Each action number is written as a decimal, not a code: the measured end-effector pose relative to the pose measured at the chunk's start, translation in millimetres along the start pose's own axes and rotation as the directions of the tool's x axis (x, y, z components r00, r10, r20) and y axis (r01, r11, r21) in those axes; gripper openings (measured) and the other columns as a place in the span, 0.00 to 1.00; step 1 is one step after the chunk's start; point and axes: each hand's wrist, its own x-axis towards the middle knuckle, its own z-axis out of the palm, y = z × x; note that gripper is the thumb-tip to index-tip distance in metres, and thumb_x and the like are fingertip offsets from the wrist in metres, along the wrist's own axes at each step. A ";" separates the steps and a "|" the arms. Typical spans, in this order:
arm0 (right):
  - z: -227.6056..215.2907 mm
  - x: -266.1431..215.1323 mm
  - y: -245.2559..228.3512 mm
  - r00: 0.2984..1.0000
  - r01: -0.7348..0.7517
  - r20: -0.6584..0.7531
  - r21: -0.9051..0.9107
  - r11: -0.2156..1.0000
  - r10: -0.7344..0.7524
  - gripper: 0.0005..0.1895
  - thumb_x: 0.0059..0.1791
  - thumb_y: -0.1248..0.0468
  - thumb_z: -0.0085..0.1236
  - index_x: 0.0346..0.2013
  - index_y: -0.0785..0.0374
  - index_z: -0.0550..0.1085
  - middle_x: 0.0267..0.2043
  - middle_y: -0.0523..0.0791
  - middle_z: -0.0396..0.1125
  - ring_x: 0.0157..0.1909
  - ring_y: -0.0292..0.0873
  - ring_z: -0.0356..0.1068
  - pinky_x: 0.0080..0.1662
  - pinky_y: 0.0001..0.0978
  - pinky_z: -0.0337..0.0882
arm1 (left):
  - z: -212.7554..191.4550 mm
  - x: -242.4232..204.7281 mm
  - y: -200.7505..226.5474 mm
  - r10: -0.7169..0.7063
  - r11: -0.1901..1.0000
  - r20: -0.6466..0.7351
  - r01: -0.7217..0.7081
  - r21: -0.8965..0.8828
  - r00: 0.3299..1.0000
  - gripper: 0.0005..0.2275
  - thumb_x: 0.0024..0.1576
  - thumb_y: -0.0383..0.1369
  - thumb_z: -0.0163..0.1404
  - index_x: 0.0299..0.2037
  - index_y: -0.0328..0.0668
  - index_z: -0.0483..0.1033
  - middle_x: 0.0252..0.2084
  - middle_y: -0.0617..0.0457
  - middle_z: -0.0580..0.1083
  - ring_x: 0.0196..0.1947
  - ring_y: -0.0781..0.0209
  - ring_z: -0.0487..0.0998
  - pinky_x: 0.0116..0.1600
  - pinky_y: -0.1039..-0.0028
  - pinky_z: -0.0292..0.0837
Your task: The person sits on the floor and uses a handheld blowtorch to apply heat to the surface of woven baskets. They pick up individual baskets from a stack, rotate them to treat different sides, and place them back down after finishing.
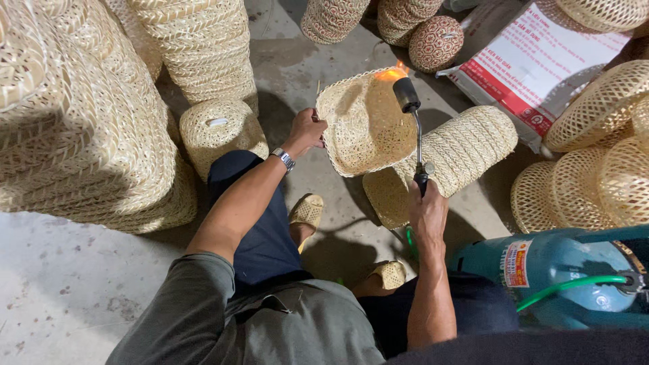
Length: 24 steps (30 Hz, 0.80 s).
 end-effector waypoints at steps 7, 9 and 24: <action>-4.7 -2.7 2.5 0.995 -0.004 0.097 -0.053 0.999 0.009 0.18 0.55 0.54 0.52 0.43 0.69 0.73 0.23 0.58 0.68 0.23 0.52 0.68 0.30 0.52 0.65 | 3.8 -7.3 12.0 -0.046 0.997 -0.076 0.050 0.058 0.996 0.21 0.51 0.28 0.53 0.57 0.34 0.68 0.41 0.49 0.75 0.33 0.59 0.82 0.30 0.64 0.85; -11.7 1.3 -1.8 0.986 -0.139 0.094 -0.018 0.990 0.140 0.20 0.56 0.52 0.51 0.40 0.69 0.72 0.25 0.55 0.69 0.24 0.50 0.67 0.29 0.50 0.66 | 4.2 -8.4 13.4 -0.046 0.998 -0.100 0.050 0.036 0.994 0.21 0.51 0.27 0.52 0.57 0.35 0.68 0.40 0.49 0.76 0.34 0.59 0.82 0.30 0.65 0.85; -46.6 1.6 -2.9 0.997 -0.035 0.062 -0.129 0.991 0.043 0.24 0.55 0.50 0.55 0.34 0.72 0.74 0.22 0.56 0.68 0.26 0.55 0.72 0.34 0.49 0.68 | -0.6 6.1 6.3 0.087 0.996 -0.208 -0.088 0.004 0.974 0.14 0.52 0.28 0.51 0.48 0.34 0.75 0.41 0.47 0.78 0.33 0.60 0.82 0.28 0.70 0.82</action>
